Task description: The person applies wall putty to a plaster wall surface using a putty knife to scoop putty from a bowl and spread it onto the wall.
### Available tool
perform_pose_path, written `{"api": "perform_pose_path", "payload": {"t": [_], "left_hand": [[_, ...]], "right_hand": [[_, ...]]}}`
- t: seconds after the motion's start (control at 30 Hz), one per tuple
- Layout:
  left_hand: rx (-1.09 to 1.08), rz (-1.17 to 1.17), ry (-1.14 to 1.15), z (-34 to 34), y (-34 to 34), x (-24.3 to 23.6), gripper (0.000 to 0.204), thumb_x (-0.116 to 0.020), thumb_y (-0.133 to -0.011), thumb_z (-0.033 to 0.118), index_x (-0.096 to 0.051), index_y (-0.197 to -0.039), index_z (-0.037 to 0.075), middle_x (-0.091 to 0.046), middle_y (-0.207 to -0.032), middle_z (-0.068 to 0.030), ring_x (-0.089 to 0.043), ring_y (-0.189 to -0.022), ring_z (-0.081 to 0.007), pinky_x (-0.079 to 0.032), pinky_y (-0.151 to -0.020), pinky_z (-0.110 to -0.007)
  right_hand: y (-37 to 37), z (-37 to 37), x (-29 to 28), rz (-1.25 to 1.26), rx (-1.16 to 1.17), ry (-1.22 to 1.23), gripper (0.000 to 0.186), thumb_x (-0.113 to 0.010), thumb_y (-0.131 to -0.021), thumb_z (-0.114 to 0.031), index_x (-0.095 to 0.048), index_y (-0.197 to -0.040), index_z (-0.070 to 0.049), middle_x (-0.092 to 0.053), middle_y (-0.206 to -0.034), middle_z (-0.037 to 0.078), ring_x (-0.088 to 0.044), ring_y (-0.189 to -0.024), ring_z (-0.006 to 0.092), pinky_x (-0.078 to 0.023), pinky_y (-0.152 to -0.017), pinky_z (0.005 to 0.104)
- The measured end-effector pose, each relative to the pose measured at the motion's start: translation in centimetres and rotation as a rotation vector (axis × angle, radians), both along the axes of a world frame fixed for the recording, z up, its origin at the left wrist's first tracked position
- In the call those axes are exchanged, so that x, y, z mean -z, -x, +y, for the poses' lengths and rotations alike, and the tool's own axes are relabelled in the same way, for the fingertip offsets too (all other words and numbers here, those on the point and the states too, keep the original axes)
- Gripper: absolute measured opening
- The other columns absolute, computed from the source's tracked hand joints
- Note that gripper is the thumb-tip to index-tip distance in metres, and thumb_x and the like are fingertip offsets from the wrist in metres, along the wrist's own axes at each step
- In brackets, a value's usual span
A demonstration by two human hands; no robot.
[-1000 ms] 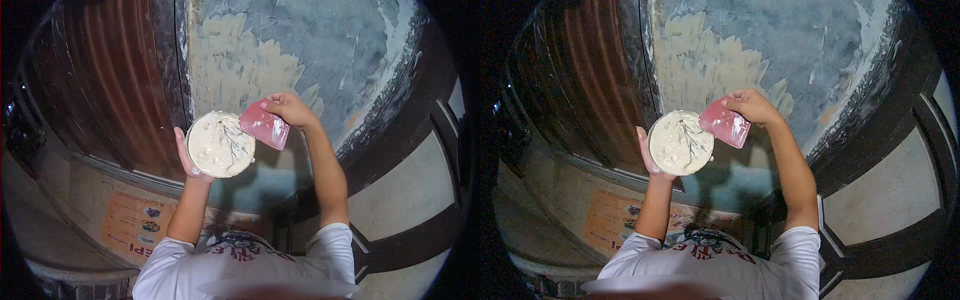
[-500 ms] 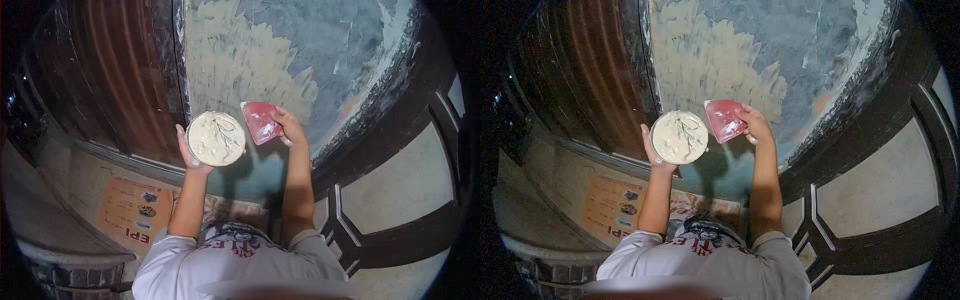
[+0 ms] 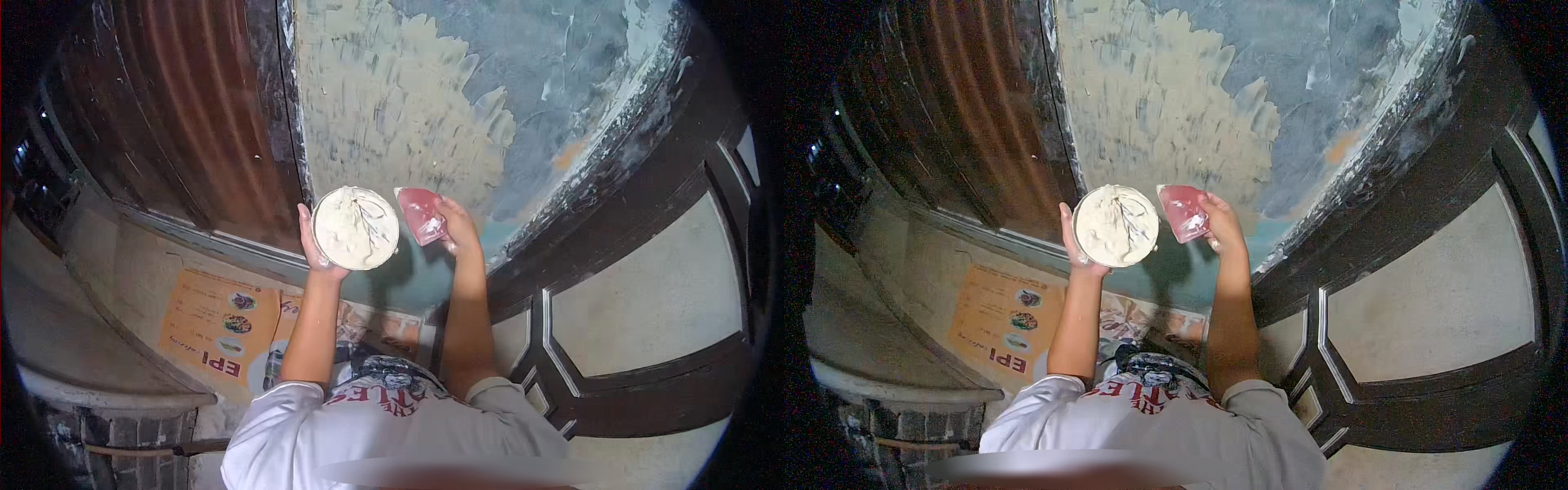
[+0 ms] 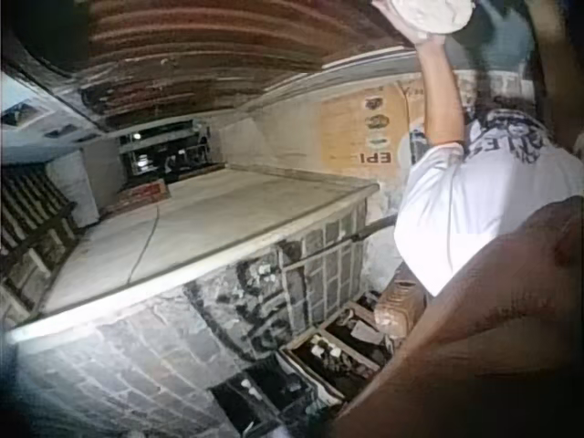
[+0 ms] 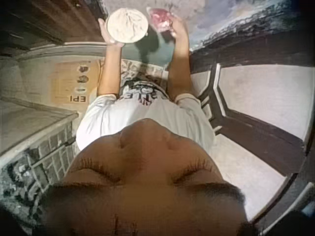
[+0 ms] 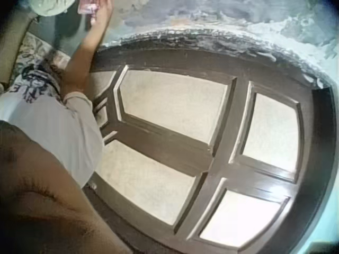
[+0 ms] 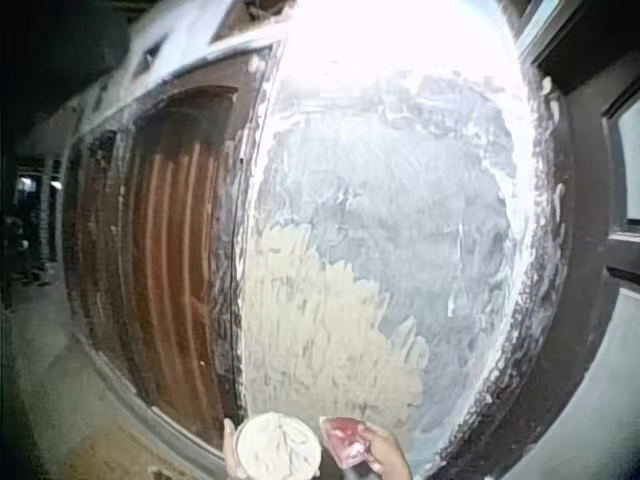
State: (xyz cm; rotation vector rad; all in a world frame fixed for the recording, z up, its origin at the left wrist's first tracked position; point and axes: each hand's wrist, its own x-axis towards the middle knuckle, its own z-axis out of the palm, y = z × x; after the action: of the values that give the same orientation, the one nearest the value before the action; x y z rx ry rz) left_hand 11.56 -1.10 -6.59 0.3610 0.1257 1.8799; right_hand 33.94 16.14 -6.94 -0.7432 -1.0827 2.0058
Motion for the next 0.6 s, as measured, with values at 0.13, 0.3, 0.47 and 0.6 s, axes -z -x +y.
{"api": "perform_pose_path", "payload": {"t": [0.13, 0.3, 0.47, 0.6], "left_hand": [[0.023, -0.012, 0.001, 0.3, -0.1, 0.6, 0.089, -0.041, -0.098, 0.073, -0.054, -0.141, -0.004, -0.064, -0.135, -0.0210, -0.064, -0.120, -0.0373, -0.052, -0.105, -0.052], [0.037, -0.018, -0.015, 0.0, 0.3, 0.1, 0.092, -0.042, -0.096, 0.075, -0.052, -0.143, -0.003, -0.061, -0.139, -0.0214, -0.062, -0.123, -0.0386, -0.050, -0.106, -0.055], [0.043, -0.023, -0.021, 0.3, 1.6, -0.6, 0.093, -0.042, -0.096, 0.076, -0.052, -0.143, -0.003, -0.058, -0.142, -0.0216, -0.059, -0.126, -0.0392, -0.049, -0.107, -0.055], [0.062, -0.042, -0.090, 1.3, 3.5, 0.4, 0.093, -0.041, -0.096, 0.076, -0.051, -0.143, -0.004, -0.058, -0.142, -0.0221, -0.059, -0.126, -0.0395, -0.048, -0.107, -0.054]], "right_hand": [[0.1, -0.9, -0.4, -0.079, 0.071, -0.204, 0.037, -0.065, -0.101, -0.011, -0.058, -0.134, 0.004, -0.073, -0.111, 0.009, -0.072, -0.094, 0.0147, -0.058, -0.084, 0.0309], [0.9, -4.8, -5.4, -0.225, 0.172, -0.515, 0.030, -0.067, -0.098, -0.005, -0.065, -0.126, 0.006, -0.074, -0.110, 0.009, -0.071, -0.093, 0.0134, -0.057, -0.081, 0.0283], [1.6, -7.6, -9.0, -0.590, 0.295, -1.317, 0.021, -0.066, -0.087, 0.005, -0.075, -0.105, -0.002, -0.075, -0.100, 0.009, -0.066, -0.096, 0.0234, -0.051, -0.088, 0.0357], [3.6, -9.4, -10.5, -0.503, 0.150, -1.499, 0.026, -0.065, -0.078, 0.010, -0.075, -0.098, -0.003, -0.073, -0.098, 0.011, -0.062, -0.094, 0.0323, -0.048, -0.092, 0.0381]]}}
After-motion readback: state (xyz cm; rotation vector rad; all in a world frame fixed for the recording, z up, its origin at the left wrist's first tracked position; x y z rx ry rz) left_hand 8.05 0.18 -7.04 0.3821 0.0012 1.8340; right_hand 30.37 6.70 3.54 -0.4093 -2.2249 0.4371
